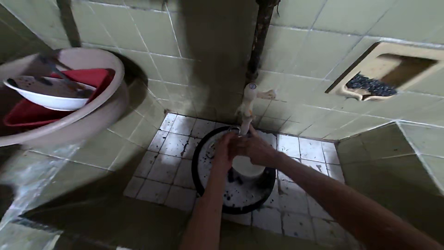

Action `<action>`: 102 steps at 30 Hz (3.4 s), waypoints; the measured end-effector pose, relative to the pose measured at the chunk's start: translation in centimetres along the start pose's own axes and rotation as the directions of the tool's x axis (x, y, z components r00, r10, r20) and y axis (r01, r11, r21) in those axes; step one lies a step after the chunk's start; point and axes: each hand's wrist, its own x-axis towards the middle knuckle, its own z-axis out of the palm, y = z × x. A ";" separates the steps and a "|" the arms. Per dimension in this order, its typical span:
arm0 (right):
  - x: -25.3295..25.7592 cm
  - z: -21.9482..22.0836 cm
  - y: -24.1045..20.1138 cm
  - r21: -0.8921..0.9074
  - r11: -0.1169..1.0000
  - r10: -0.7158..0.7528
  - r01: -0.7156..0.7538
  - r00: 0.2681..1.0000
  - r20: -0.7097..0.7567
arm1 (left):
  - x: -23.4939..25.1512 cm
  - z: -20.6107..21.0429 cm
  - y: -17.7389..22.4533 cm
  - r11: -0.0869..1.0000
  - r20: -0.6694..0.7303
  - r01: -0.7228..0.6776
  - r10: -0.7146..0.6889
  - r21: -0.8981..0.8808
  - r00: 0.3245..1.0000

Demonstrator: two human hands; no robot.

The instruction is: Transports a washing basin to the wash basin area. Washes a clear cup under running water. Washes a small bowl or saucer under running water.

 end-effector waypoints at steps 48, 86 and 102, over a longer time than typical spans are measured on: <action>0.8 -1.2 -0.4 0.926 0.003 0.698 -0.378 0.663 0.269 | -2.6 2.4 0.0 0.959 -0.191 0.107 -0.057 0.264 0.980; 2.8 -1.3 -2.5 0.879 0.070 0.908 -0.472 0.396 0.140 | -1.6 2.3 -2.1 0.910 -0.049 -0.286 0.315 0.301 0.948; 2.3 -3.4 -1.7 0.774 0.318 0.693 -0.548 0.692 0.205 | -2.6 0.0 1.2 0.960 0.130 0.221 -0.244 0.173 0.961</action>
